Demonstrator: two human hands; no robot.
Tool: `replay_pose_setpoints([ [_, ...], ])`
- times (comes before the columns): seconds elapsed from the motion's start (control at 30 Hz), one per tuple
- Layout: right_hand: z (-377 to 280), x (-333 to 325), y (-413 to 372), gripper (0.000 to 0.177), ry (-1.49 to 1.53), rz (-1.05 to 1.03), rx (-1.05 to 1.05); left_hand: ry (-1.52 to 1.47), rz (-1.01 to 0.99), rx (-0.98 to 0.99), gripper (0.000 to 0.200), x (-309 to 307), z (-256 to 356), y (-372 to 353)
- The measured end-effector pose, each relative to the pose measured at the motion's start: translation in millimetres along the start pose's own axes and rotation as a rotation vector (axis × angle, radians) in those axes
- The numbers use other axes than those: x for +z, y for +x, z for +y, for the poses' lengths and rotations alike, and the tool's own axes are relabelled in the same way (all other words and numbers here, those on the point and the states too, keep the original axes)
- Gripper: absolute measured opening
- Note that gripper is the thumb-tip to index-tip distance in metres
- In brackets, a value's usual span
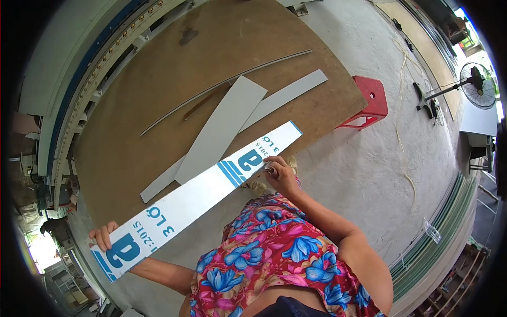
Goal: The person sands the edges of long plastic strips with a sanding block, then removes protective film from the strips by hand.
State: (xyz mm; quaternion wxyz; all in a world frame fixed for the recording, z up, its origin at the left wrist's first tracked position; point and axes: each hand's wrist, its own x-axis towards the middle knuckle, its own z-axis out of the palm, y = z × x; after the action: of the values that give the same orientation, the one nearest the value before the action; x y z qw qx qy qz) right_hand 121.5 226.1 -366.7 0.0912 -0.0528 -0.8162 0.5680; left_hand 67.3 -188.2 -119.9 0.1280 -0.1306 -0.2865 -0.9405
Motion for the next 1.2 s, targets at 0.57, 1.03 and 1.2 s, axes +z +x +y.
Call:
replay_pose_setpoints([
  [0.57,237.3,-51.1,49.0,0.016,-0.197,0.465,0.671,0.169,-0.178,-0.096,0.030,6.2,10.1,11.6],
  [1.03,254.3,-56.8,84.7,0.025,-0.298,0.229,0.844,0.226,-0.125,-0.100,0.027,11.1,17.2,14.2],
  [1.2,231.9,-54.5,95.0,0.023,-0.567,0.134,0.770,0.192,-0.082,-0.047,0.029,16.0,14.3,11.9],
])
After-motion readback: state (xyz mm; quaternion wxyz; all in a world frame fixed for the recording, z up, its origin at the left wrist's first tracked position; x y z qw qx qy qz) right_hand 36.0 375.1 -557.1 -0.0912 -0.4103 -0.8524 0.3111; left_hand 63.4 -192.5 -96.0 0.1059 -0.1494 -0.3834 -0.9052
